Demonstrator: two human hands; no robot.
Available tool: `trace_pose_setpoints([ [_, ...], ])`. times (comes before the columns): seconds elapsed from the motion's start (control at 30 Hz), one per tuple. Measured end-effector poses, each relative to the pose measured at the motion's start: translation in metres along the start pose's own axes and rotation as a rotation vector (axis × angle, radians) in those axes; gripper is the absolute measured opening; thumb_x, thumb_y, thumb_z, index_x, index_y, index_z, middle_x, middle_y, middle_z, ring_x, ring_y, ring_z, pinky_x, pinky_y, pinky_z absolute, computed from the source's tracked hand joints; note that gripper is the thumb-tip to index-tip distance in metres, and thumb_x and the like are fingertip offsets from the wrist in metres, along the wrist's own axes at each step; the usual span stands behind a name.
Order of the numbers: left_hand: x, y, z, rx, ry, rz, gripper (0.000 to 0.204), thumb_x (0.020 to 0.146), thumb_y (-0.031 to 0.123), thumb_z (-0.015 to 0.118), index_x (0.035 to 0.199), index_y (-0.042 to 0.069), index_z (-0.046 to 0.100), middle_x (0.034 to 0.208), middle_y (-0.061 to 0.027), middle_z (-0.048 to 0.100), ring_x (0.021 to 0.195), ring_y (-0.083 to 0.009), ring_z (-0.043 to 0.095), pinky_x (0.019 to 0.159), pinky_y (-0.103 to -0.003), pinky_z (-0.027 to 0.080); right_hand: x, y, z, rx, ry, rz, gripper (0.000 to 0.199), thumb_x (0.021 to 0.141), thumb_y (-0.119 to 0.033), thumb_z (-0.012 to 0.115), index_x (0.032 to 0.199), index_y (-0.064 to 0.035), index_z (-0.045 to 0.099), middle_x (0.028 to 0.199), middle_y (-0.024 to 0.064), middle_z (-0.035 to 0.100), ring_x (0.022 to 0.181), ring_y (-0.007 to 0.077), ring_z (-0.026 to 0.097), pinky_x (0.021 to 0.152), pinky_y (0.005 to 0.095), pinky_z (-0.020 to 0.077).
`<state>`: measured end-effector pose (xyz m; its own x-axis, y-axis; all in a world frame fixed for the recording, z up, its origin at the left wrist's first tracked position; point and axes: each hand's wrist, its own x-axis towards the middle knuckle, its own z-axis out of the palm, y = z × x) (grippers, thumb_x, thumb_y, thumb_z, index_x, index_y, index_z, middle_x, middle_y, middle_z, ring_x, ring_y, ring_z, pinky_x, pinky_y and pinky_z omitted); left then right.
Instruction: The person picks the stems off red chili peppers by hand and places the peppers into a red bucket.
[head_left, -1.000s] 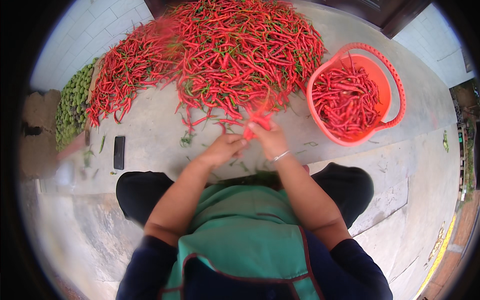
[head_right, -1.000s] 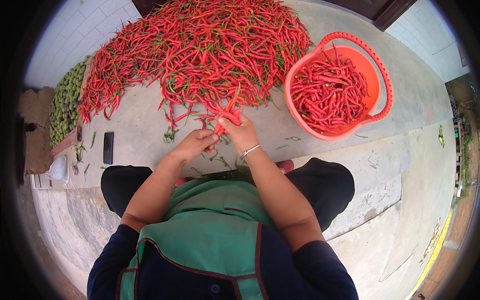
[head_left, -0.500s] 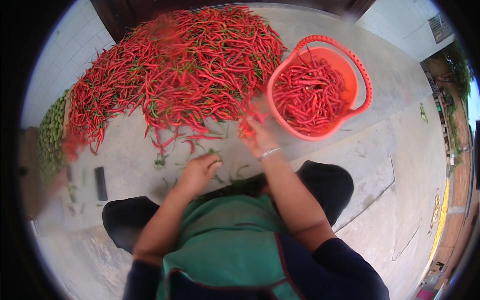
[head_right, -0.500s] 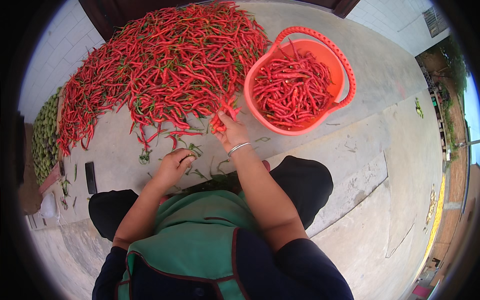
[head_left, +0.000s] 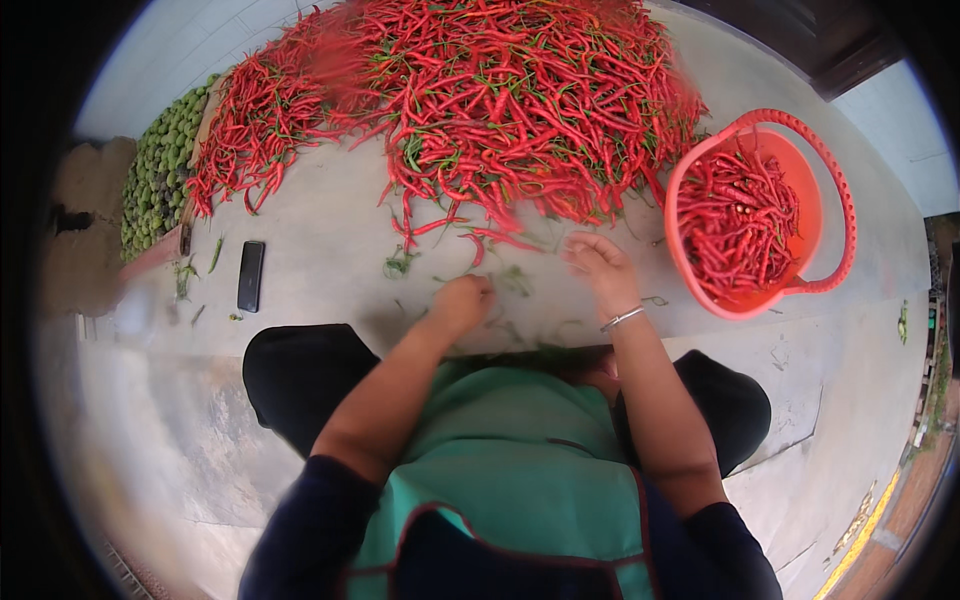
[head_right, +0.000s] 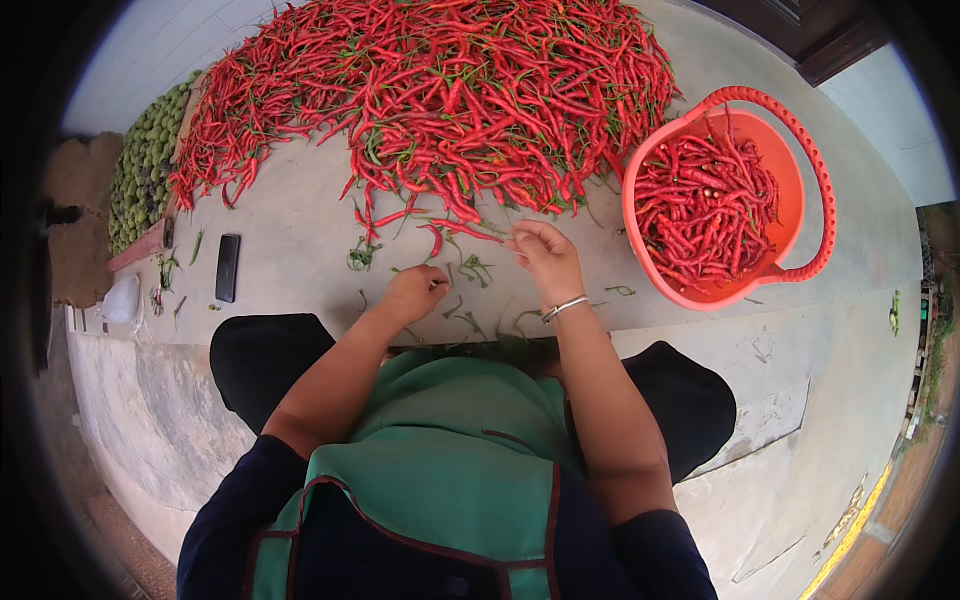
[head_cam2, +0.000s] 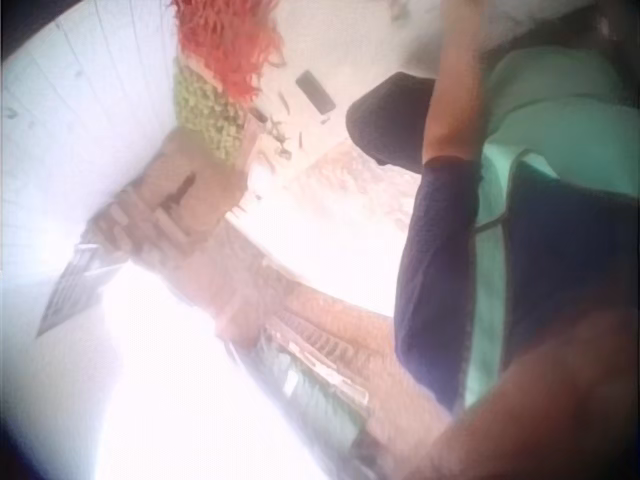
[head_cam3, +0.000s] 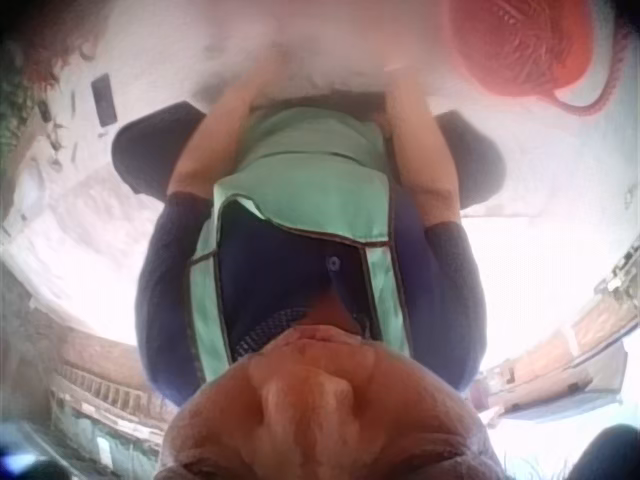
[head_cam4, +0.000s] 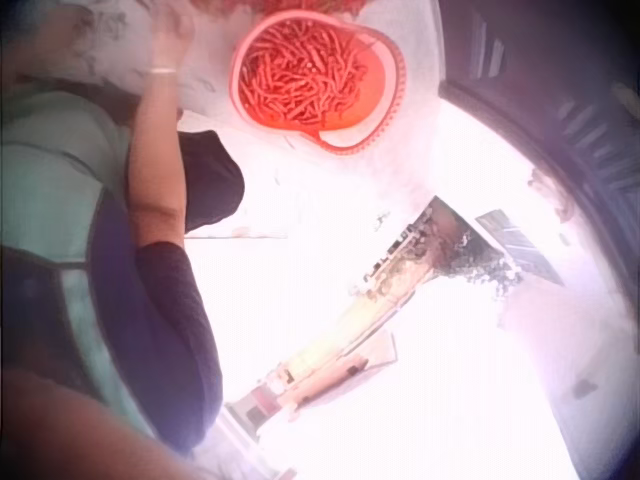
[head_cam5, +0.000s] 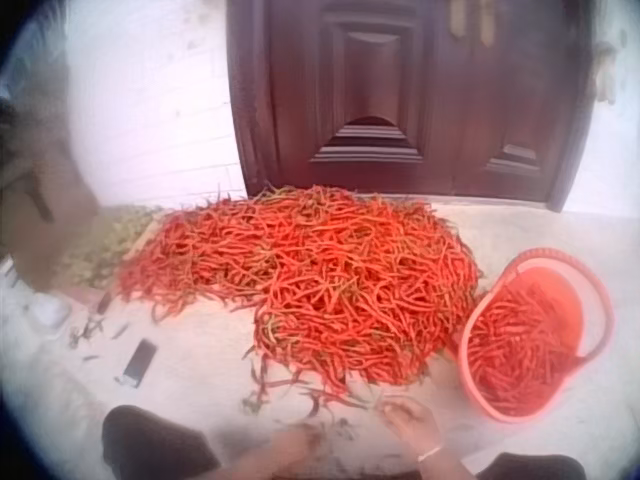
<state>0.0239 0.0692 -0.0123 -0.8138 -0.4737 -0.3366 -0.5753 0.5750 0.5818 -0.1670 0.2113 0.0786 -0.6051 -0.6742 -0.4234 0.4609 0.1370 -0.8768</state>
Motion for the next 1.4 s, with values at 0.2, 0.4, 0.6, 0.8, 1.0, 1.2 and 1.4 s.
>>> trace_pose_setpoints([
  [0.2, 0.044, -0.064, -0.056, 0.037, 0.703, -0.553, 0.024, 0.074, 0.02, 0.063, 0.089, 0.004, 0.054, 0.092, -0.0147, 0.058, 0.09, -0.0354, 0.058, 0.077, -0.043, 0.047, 0.008, 0.036, 0.013, -0.307, -0.13, -0.092, 0.018, 0.085, -0.009, 0.055, 0.1, 0.0004, 0.06, 0.088, 0.0044, 0.063, 0.081, 0.0123, 0.061, 0.076, 0.0239, 0.0467],
  [0.4, 0.051, -0.121, -0.051, -0.04, 0.427, -0.712, 0.03, 0.07, 0.018, 0.065, 0.094, 0.003, 0.055, 0.087, -0.0139, 0.064, 0.087, -0.0323, 0.061, 0.076, -0.04, 0.048, 0.015, 0.043, 0.016, -0.373, -0.163, -0.078, 0.018, 0.085, -0.009, 0.055, 0.099, 0.0, 0.06, 0.088, 0.0052, 0.063, 0.082, 0.0114, 0.06, 0.076, 0.0241, 0.0467],
  [0.6, 0.032, -0.11, -0.065, -0.535, 0.521, -0.551, 0.044, 0.068, 0.012, 0.07, 0.107, 0.001, 0.053, 0.087, -0.0125, 0.066, 0.077, -0.0225, 0.064, 0.068, -0.033, 0.05, 0.01, 0.037, 0.038, -0.463, -0.255, -0.054, 0.021, 0.083, -0.013, 0.058, 0.1, -0.0002, 0.06, 0.088, 0.0052, 0.063, 0.083, 0.0109, 0.059, 0.076, 0.0244, 0.0465],
  [0.8, -0.008, 0.03, -0.077, -0.777, 0.304, -0.141, 0.043, 0.078, 0.002, 0.064, 0.115, -0.002, 0.044, 0.083, -0.0091, 0.064, 0.073, -0.0131, 0.061, 0.064, -0.025, 0.048, 0.001, 0.033, 0.079, -0.33, -0.286, -0.183, 0.027, 0.084, -0.025, 0.061, 0.098, -0.0016, 0.06, 0.085, 0.0053, 0.063, 0.079, 0.0114, 0.059, 0.072, 0.0256, 0.0467],
  [1.0, -0.023, 0.091, -0.072, -0.643, 0.183, 0.098, 0.041, 0.08, 0.001, 0.063, 0.115, 0.001, 0.043, 0.077, -0.0049, 0.062, 0.068, -0.0089, 0.057, 0.062, -0.024, 0.045, 0.009, 0.019, 0.051, -0.171, -0.205, -0.053, 0.024, 0.088, -0.027, 0.057, 0.091, -0.003, 0.06, 0.073, -0.0002, 0.057, 0.064, 0.0069, 0.049, 0.055, 0.0245, 0.0393],
  [1.2, -0.028, 0.099, -0.066, -0.701, 0.007, 0.138, 0.031, 0.084, 0.005, 0.06, 0.11, 0.001, 0.045, 0.072, -0.0026, 0.059, 0.065, -0.0084, 0.055, 0.059, -0.022, 0.044, -0.02, 0.012, 0.038, 0.043, -0.186, -0.063, 0.019, 0.092, -0.022, 0.05, 0.09, -0.0053, 0.058, 0.074, -0.0005, 0.057, 0.066, 0.0071, 0.05, 0.058, 0.0222, 0.0415],
  [1.4, -0.03, 0.076, -0.06, -0.728, 0.145, 0.035, 0.009, 0.087, 0.011, 0.058, 0.09, 0.002, 0.056, 0.067, 0.0009, 0.055, 0.055, -0.0048, 0.048, 0.05, -0.02, 0.039, -0.018, 0.004, 0.013, -0.099, 0.125, -0.249, 0.019, 0.092, -0.021, 0.049, 0.092, -0.0046, 0.058, 0.078, 0.0031, 0.06, 0.07, 0.0103, 0.056, 0.06, 0.0256, 0.0451],
])
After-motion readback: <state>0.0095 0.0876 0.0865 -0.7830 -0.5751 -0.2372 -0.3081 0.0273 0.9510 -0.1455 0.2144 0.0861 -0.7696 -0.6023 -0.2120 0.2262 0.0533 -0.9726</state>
